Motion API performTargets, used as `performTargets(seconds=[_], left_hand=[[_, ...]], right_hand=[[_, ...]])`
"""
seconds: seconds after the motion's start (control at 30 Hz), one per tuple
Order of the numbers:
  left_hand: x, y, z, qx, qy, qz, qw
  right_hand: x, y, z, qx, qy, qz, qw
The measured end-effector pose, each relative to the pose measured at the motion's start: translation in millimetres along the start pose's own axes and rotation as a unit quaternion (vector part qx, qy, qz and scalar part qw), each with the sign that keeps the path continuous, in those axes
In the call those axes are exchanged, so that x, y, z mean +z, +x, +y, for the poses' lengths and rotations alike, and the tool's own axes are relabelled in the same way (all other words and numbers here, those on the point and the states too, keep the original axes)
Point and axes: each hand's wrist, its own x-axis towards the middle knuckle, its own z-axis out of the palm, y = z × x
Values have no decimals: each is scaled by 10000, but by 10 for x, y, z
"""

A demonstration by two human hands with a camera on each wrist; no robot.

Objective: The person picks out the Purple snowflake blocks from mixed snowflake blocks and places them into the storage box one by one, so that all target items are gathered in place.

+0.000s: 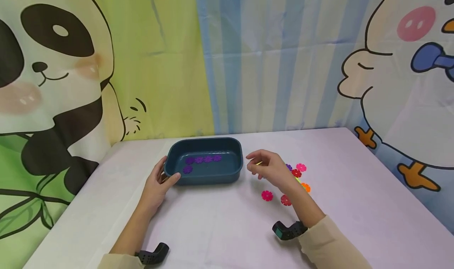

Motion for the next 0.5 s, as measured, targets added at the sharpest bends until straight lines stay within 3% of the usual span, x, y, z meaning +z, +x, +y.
performTargets(seconds=[0.5], left_hand=[[-3,-11,-11,-63,50,-24,10000]], right_hand=[[-324,-199,156,114,-592,422,9973]])
